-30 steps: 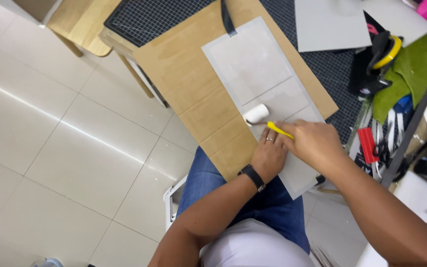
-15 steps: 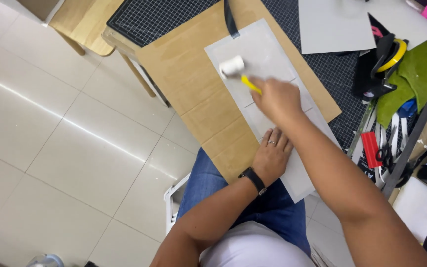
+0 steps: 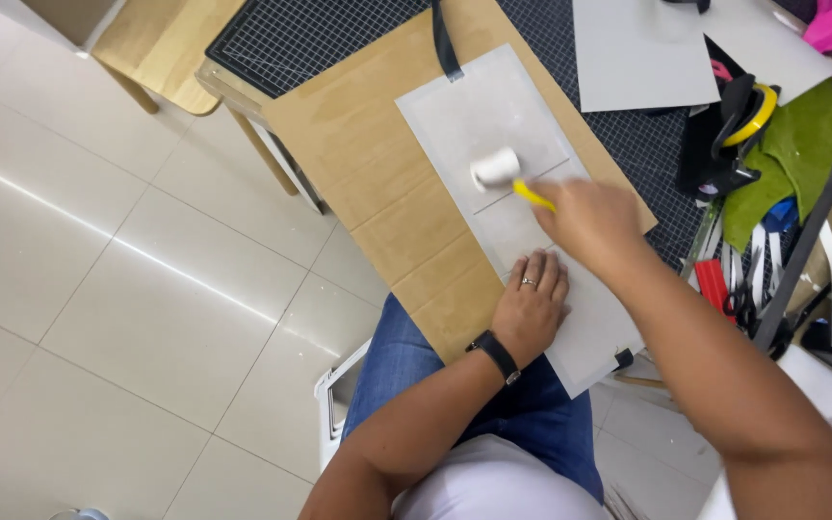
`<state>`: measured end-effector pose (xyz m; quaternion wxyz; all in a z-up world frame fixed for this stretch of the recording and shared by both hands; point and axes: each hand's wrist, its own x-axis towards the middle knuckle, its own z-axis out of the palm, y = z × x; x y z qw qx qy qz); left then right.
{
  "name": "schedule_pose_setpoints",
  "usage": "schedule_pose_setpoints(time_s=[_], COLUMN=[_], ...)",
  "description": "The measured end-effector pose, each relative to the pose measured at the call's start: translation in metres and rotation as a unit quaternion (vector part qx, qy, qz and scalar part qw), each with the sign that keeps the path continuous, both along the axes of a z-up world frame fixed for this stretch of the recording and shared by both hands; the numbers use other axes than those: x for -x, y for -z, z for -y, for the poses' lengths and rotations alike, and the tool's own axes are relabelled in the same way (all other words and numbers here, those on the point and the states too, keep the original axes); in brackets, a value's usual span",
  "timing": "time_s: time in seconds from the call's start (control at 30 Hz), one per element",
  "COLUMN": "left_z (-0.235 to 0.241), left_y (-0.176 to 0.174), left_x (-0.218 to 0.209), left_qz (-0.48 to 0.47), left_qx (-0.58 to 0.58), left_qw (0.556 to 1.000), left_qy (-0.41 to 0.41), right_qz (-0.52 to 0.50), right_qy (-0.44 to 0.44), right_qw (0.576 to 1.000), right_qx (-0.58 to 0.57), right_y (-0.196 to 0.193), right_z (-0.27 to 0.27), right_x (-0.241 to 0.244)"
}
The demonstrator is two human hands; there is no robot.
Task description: Applying adhesive to a paper card using a foam roller and bonding it to a cardboard sheet.
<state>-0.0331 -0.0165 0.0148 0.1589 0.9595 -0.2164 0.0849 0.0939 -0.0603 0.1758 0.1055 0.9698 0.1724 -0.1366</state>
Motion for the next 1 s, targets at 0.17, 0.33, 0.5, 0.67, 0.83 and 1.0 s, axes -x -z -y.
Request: schedule_pose_setpoints(time_s=[0.17,0.33,0.5,0.67,0.83,1.0], left_z=[-0.004,-0.003,-0.007,-0.005,-0.008,-0.007], left_y=[-0.008,-0.007,-0.01,-0.003,-0.008,-0.006], left_x=[0.002,0.003,0.001,0.007,0.003,-0.001], left_qz=[-0.016,-0.031,-0.014,-0.008,-0.008,-0.021], left_qx=[-0.01,-0.002,0.007,0.023,0.012,0.008], left_qw=[1.0,0.999,1.0,1.0,1.0,1.0], left_qy=[0.013,0.016,0.014,0.019,0.023,0.02], right_qz=[0.073,0.002,0.01,0.052,-0.03,0.031], right_qy=[-0.029,0.017,0.022,-0.002,0.052,0.033], right_qw=[0.994,1.0,1.0,0.999,0.998,0.999], right_qx=[-0.077,-0.009,0.01,-0.015,0.026,-0.018], right_y=[0.031,-0.023,-0.023,0.015,-0.035,0.017], right_z=[-0.01,0.034,0.042,0.037,0.054,0.056], right_x=[-0.051,0.038,0.037,-0.002,0.035,-0.01])
